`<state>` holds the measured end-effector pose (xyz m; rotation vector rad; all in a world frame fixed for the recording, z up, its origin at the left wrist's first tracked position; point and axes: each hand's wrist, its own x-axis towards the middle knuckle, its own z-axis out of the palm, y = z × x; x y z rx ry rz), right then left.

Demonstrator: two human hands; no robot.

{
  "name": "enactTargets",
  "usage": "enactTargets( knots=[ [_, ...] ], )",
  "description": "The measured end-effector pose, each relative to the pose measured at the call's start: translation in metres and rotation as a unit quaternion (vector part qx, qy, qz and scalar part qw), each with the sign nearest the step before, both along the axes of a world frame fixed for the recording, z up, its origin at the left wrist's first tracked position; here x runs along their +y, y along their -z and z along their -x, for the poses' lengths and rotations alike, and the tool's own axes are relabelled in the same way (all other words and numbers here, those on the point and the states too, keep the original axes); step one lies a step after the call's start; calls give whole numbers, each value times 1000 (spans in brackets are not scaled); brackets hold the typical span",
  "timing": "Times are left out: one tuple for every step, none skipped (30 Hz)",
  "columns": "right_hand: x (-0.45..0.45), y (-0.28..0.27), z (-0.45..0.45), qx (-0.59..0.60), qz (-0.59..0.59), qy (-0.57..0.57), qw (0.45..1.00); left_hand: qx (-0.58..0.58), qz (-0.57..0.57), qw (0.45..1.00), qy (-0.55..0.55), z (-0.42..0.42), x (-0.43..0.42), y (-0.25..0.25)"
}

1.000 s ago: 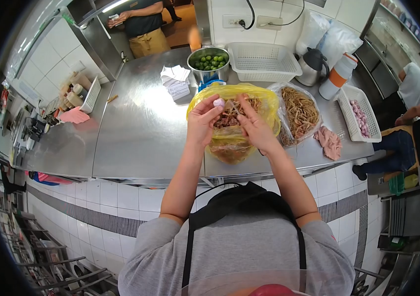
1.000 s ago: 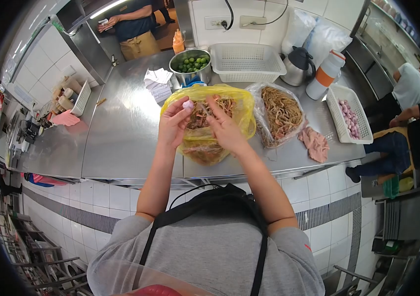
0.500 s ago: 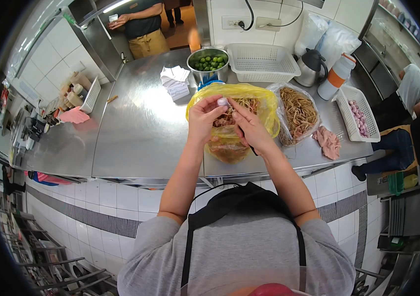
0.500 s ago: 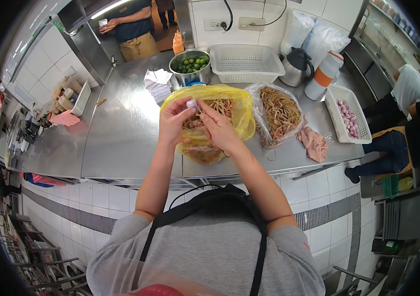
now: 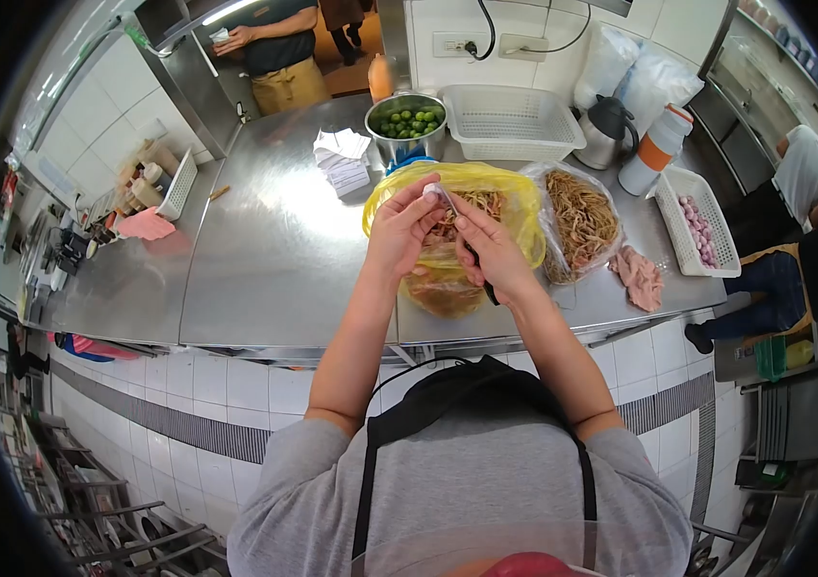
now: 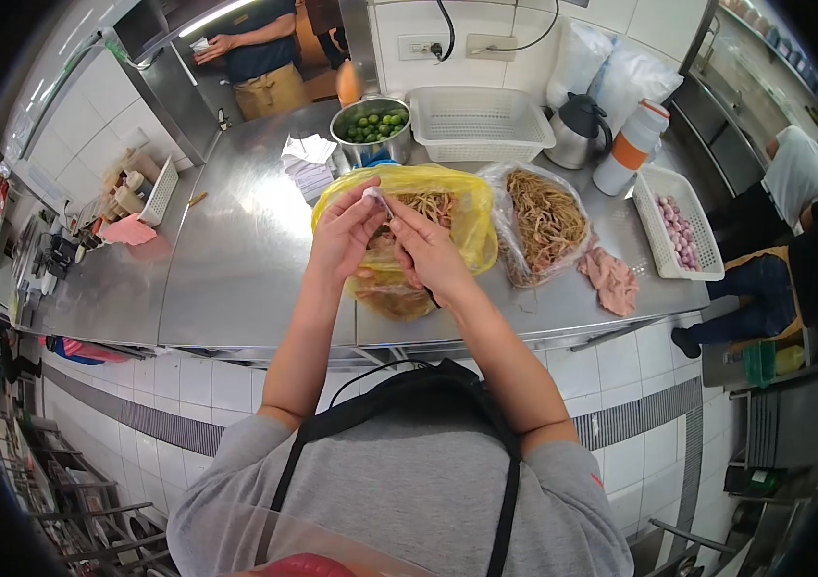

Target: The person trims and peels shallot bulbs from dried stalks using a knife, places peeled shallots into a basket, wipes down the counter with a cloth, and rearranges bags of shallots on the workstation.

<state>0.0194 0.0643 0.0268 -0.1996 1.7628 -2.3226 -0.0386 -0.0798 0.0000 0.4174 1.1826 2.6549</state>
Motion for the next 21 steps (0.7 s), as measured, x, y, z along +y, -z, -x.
enactTargets(
  knots=[
    [1,1,1,1,0,0,1000,-19,-16,1000,12,1,-1,0],
    [3,2,3,-18,17,11,1000,-37,-32,999,23,2,-2,0],
    [4,3,5,-35,34,22,999,-35,-32,999,23,2,-3,-1],
    [6,3,6,-35,34,21,999,-36,-39,998,30,2,-4,-1],
    [7,3,7,-40,38,24,998,-37,-45,998,37,1,-6,-1],
    [9,3,7,-46,42,28,998,-36,-45,998,36,0,-7,-2],
    [10,4,8,-47,42,27,998,-34,-50,997,44,-1,-8,-3],
    [11,5,10,-40,42,37,998,-33,-56,997,51,-2,-9,-5],
    [12,5,11,-33,42,47,997,-33,-56,997,51,-3,-11,-6],
    [14,3,11,-32,42,47,997,-30,-68,996,58,-4,-15,-8],
    [17,1,11,-36,39,52,997,-26,-80,994,65,-4,-17,-9],
    [18,0,11,-39,36,57,997,-26,-80,994,64,-4,-18,-11],
    [17,1,12,-39,36,56,997,-30,-88,993,73,-3,-19,-14],
    [16,2,12,-29,17,50,998,-34,-97,991,83,-3,-19,-15],
    [15,2,12,-18,-2,44,999,-34,-98,991,82,-2,-18,-14],
    [14,2,11,-18,-2,42,999,-31,-83,994,61,-2,-15,-13],
    [13,1,10,-20,-7,40,999,-27,-69,996,39,-2,-14,-11],
    [12,0,9,-22,-11,39,999,-27,-69,997,38,-1,-14,-10],
    [11,-2,8,-21,-11,38,999,-30,-52,998,18,0,-14,-8],
    [10,-3,7,-9,-3,41,999,-34,-35,999,0,0,-13,-7],
    [9,-3,6,2,6,45,999,-35,-35,999,1,0,-12,-7]
  ],
)
